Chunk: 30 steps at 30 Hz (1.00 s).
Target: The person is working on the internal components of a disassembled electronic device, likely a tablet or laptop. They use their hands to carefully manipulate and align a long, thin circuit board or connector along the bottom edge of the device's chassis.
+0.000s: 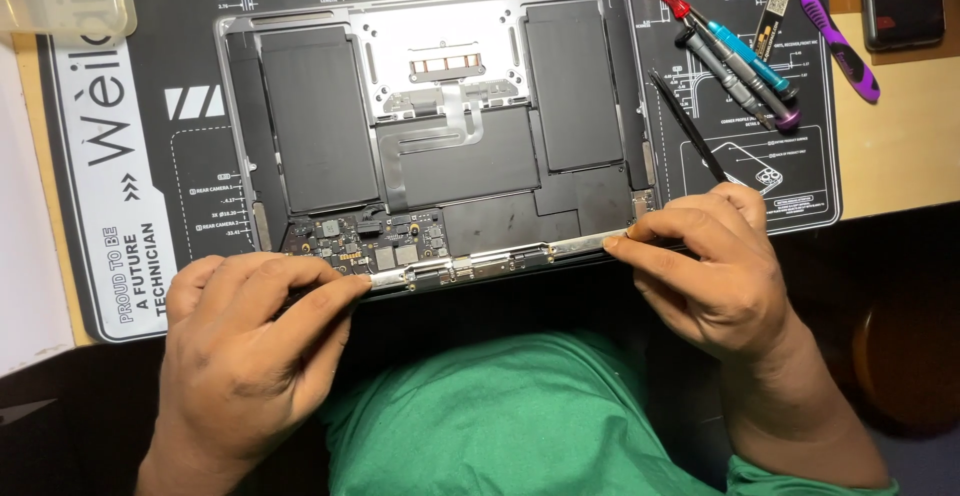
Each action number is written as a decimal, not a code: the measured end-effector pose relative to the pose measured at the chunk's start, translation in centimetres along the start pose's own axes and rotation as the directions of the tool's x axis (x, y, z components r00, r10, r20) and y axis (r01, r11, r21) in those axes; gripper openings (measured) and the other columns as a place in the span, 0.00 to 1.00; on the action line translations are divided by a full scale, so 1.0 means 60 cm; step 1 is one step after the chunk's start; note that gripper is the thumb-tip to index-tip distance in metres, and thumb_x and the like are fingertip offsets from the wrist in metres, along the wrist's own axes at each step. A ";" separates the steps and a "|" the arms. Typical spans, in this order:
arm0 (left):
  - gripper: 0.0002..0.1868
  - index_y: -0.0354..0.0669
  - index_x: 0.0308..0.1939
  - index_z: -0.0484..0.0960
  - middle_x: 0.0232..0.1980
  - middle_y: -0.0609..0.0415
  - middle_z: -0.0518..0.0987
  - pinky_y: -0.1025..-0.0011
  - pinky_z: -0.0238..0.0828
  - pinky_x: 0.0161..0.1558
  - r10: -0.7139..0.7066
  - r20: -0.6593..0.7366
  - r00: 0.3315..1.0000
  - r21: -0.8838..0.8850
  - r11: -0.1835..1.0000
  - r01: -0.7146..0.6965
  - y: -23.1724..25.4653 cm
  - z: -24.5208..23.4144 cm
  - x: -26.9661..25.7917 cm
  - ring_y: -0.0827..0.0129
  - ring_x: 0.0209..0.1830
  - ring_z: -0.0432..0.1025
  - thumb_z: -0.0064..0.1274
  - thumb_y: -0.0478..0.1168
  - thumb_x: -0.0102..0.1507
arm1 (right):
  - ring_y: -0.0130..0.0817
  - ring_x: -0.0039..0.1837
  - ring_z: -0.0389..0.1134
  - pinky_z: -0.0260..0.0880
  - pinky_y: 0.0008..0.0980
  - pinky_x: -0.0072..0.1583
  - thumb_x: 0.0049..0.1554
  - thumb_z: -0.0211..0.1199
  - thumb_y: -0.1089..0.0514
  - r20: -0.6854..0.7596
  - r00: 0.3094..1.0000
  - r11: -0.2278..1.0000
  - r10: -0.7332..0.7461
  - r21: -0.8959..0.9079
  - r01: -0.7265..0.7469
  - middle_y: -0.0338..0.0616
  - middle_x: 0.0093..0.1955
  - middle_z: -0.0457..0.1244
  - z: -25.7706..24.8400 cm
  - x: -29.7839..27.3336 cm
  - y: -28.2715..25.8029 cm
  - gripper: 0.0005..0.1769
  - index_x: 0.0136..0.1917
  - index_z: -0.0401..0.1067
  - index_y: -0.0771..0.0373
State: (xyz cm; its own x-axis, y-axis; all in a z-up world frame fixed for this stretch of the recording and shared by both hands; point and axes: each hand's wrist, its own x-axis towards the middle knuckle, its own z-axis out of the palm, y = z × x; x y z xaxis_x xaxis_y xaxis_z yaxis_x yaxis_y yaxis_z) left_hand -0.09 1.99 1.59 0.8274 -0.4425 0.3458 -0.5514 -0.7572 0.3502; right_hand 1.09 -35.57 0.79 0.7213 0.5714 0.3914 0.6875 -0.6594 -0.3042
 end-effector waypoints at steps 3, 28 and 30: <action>0.08 0.56 0.43 0.86 0.42 0.65 0.79 0.64 0.52 0.54 -0.008 -0.006 1.000 0.020 1.000 0.008 0.005 -0.001 0.001 0.66 0.44 0.73 0.61 0.35 0.63 | 0.37 0.48 0.66 0.51 0.41 0.58 0.60 0.65 0.66 -0.014 1.000 0.999 -0.017 -0.044 0.016 0.42 0.48 0.67 -0.001 0.005 -0.005 0.08 0.52 0.79 0.59; 0.05 0.49 0.45 0.85 0.42 0.61 0.80 0.64 0.57 0.50 0.132 -0.046 0.990 0.045 0.990 -0.130 0.014 0.005 0.024 0.65 0.43 0.74 0.55 0.38 0.68 | 0.40 0.43 0.64 0.57 0.40 0.55 0.61 0.66 0.66 -0.026 0.987 0.984 -0.156 -0.093 0.153 0.43 0.44 0.66 0.023 0.044 -0.022 0.05 0.52 0.78 0.64; 0.03 0.48 0.44 0.85 0.43 0.61 0.80 0.65 0.57 0.50 0.125 -0.049 0.991 0.056 0.991 -0.122 0.017 0.008 0.029 0.65 0.42 0.73 0.56 0.38 0.68 | 0.41 0.44 0.64 0.58 0.41 0.54 0.61 0.64 0.67 -0.013 0.989 0.988 -0.144 -0.057 0.143 0.45 0.45 0.66 0.022 0.042 -0.019 0.05 0.52 0.77 0.66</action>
State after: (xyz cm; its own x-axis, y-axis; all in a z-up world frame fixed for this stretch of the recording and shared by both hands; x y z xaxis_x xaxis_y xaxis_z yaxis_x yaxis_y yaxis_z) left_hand 0.86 0.20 2.12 0.7456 -0.5097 0.4293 -0.6416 -0.7232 0.2556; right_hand 2.23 -32.70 0.98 0.6135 0.6543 0.4422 0.7777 -0.5977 -0.1946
